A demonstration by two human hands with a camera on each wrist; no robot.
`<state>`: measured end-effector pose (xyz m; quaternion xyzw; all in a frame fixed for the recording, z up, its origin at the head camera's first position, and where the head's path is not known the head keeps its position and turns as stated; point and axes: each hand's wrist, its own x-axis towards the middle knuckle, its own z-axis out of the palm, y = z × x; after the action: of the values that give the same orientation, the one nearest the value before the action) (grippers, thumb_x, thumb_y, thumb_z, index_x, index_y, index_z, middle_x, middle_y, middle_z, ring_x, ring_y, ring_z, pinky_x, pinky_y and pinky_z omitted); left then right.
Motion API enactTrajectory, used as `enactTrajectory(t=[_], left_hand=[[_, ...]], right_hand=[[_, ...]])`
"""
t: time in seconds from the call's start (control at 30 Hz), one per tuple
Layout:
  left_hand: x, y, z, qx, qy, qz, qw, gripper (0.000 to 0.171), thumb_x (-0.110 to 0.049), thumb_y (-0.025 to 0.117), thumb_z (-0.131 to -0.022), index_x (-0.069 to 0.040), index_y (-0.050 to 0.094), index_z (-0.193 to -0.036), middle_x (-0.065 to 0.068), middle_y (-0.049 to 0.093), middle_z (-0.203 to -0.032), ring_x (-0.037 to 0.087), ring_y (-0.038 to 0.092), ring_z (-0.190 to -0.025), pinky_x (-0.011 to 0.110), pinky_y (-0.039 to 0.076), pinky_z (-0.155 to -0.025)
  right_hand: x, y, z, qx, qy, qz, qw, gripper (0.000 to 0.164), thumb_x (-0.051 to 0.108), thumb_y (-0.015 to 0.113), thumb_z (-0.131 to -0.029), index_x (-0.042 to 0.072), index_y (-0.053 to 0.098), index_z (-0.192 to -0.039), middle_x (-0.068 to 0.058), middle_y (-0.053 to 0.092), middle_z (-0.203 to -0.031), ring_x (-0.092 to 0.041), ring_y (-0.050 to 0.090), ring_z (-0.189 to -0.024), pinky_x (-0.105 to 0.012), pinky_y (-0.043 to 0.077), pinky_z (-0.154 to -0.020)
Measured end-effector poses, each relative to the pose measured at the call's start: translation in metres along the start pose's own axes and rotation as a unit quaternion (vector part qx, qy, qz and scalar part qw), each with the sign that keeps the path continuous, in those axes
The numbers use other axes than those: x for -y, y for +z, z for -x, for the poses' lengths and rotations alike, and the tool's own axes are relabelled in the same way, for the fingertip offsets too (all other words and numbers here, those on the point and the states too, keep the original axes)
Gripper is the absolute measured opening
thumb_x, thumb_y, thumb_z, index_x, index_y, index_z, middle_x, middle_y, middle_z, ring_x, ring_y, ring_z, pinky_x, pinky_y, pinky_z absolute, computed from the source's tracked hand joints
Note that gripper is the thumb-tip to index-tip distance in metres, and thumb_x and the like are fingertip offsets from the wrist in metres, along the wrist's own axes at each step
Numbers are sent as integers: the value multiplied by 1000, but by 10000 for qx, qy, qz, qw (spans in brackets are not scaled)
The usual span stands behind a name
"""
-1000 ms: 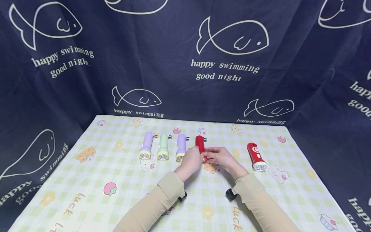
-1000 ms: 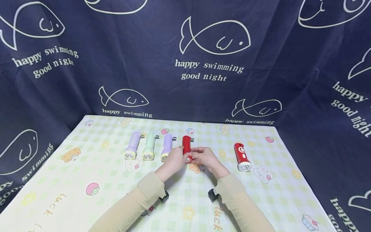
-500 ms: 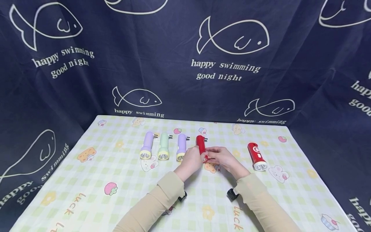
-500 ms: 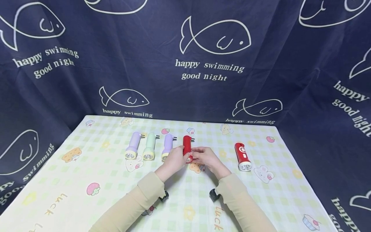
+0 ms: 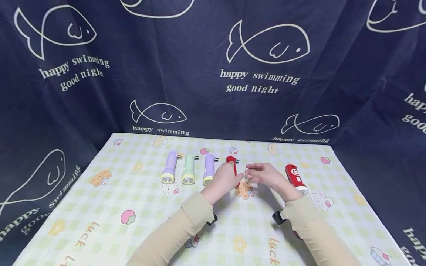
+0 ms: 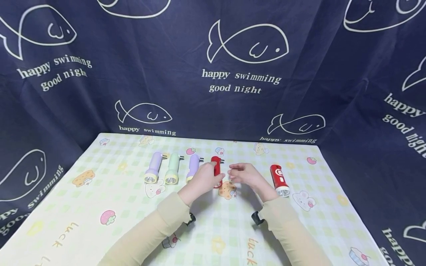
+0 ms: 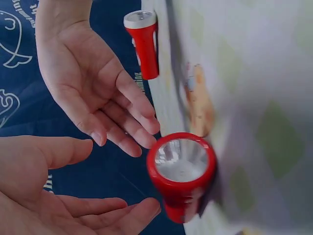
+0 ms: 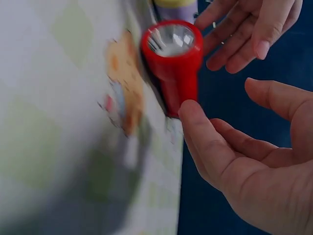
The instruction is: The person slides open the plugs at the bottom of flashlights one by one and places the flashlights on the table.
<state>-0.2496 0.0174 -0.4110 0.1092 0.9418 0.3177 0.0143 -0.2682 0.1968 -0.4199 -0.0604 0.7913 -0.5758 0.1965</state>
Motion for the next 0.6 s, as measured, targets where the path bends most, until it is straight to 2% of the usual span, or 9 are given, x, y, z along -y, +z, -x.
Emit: enactTrajectory(t=[0.1,0.2,0.47,0.6], left_hand=[[-8,-3,-1,86,73,-10,9999,52,-32,63,-89,6,55,-123,17,63,-115,27,60,-106,35,51,-92],[-16,-6,-2,246,98,84,9996,56,-33,61,-91,6,51,-130,18,57,-129,28,54,-119,36,46,-100],[-38,-8,-7,334,297,232,9987,60,-38,60,-90,-1,48,-135,13,58,-129,22,54,-120,31,47,-99],[-46,-4,-11,375,341,358,9981,60,-39,61,-89,-5,47,-136,10,59,-128,19,55,-118,28,47,-97]], right_hand=[[7,-10,3,-116,-17,329,9994,53,14,57,-93,-16,39,-133,-33,50,-129,-32,62,-104,-36,53,-90],[13,-21,6,-208,-40,580,9981,53,14,57,-93,-17,39,-132,-33,52,-126,-29,64,-101,-35,54,-87],[27,-47,15,-433,-20,1057,9935,54,16,58,-93,-15,40,-133,-33,52,-127,-14,64,-93,-32,55,-84],[29,-57,20,-551,-98,1488,9873,54,18,58,-93,-14,41,-132,-32,54,-125,-17,64,-95,-33,57,-80]])
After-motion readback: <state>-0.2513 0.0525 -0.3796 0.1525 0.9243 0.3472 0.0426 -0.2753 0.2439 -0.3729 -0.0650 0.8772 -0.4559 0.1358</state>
